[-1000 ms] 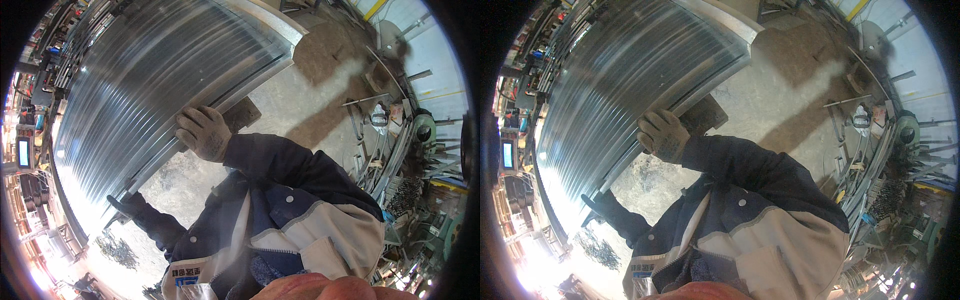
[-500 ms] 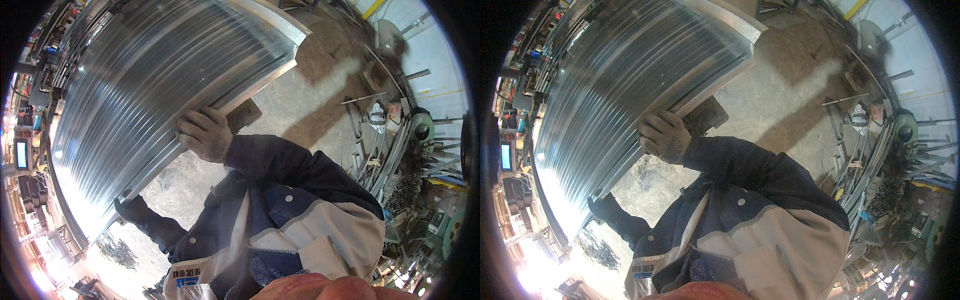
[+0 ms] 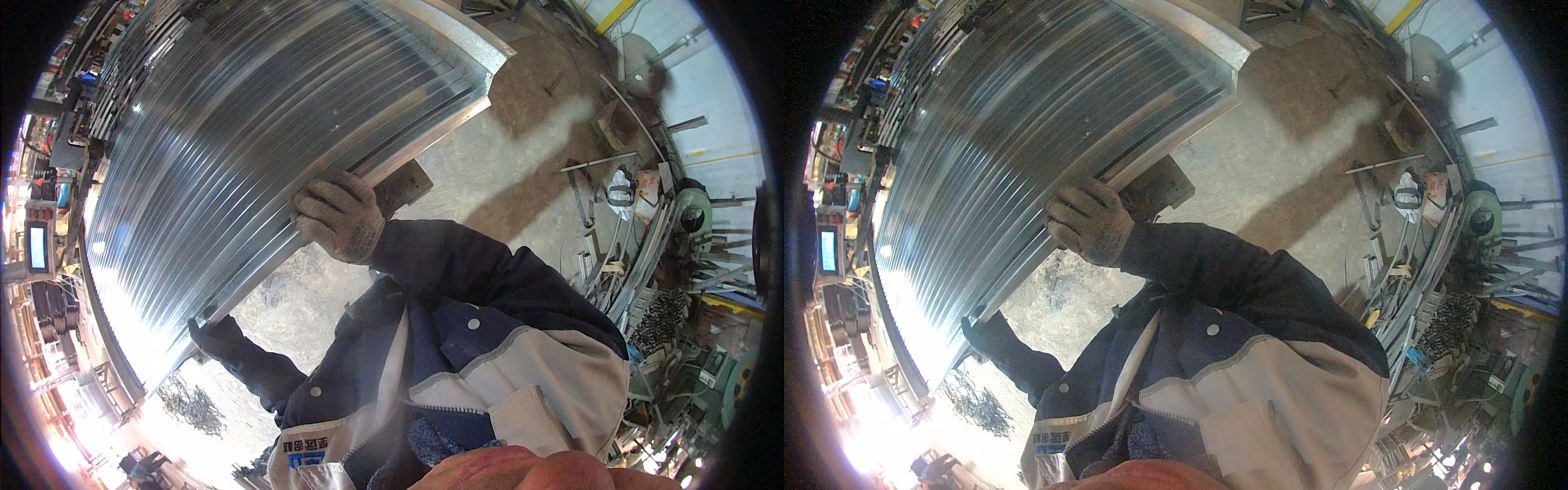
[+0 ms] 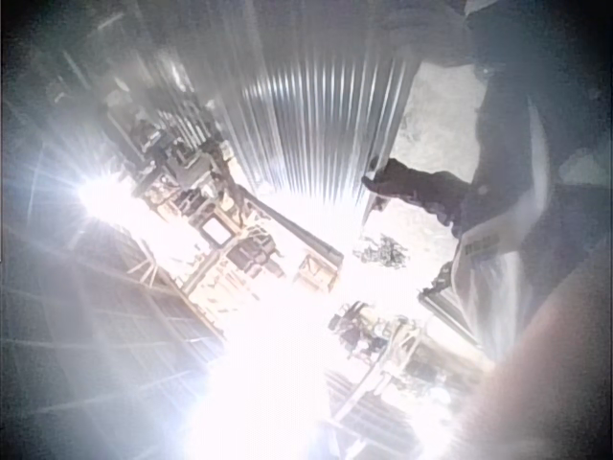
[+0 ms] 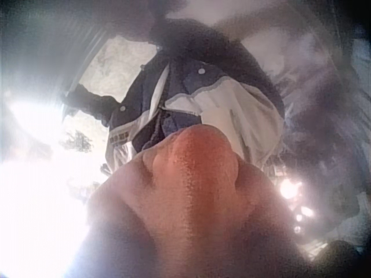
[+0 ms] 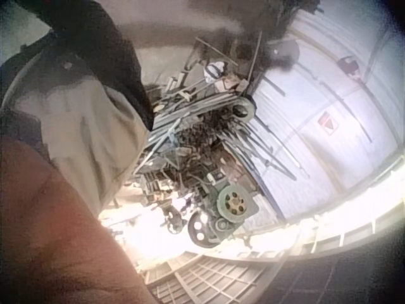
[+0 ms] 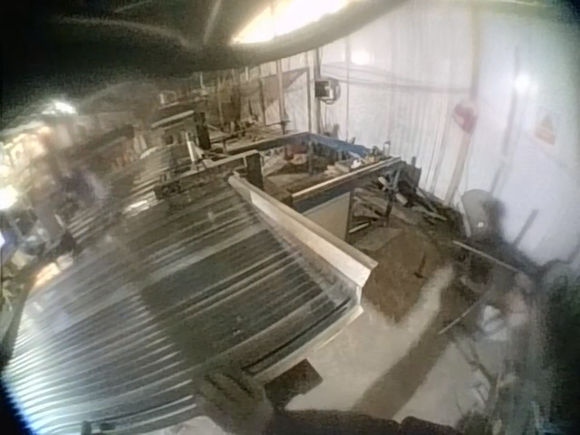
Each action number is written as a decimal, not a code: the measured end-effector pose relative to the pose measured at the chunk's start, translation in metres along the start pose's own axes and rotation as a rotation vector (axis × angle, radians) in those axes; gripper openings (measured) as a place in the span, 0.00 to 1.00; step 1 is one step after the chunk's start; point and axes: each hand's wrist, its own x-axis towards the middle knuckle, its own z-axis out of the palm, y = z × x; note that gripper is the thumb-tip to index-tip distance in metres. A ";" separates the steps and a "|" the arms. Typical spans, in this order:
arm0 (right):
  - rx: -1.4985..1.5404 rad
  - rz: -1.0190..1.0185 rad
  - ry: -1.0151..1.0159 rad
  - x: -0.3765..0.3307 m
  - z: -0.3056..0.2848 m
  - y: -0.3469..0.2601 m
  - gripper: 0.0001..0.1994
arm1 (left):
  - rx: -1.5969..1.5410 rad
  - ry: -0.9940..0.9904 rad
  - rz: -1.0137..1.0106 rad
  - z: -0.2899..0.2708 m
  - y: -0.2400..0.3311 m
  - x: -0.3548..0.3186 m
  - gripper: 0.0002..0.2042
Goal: The person walks through a workshop, picks up a long corrugated metal sheet from a stack, and places it onto a machine. They then repeatedly pick up additional metal sheets from the stack and place them onto the machine, stacking them one by one.
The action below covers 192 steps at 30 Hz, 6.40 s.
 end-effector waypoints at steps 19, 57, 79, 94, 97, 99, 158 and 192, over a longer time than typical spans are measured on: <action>0.006 -0.038 -0.166 -0.007 0.004 0.008 0.19 | -0.125 -0.312 -0.059 0.000 -0.005 0.008 0.17; 0.101 -0.624 -0.605 0.086 0.060 -0.156 0.35 | -0.515 -0.634 -0.018 0.009 -0.111 0.056 0.39; -0.152 -0.498 -0.765 0.091 0.090 -0.189 0.39 | 0.686 -0.378 0.059 -0.046 0.066 -0.043 0.22; 0.010 -0.488 -0.710 0.089 0.092 -0.174 0.37 | 1.895 -0.704 1.016 0.002 0.125 0.028 0.52; 0.070 -0.491 -0.665 0.089 0.091 -0.174 0.38 | 1.934 -0.680 1.079 0.004 0.123 0.030 0.51; 0.081 -0.487 -0.662 0.090 0.089 -0.176 0.38 | 1.928 -0.677 1.079 0.005 0.124 0.029 0.51; 0.718 0.174 -1.239 -0.192 0.288 -0.574 0.11 | 1.500 -0.361 0.933 -0.400 0.348 -0.014 0.34; 0.646 0.193 -1.723 -0.111 0.959 -1.239 0.13 | 0.708 1.097 -0.896 -1.192 0.647 0.176 0.33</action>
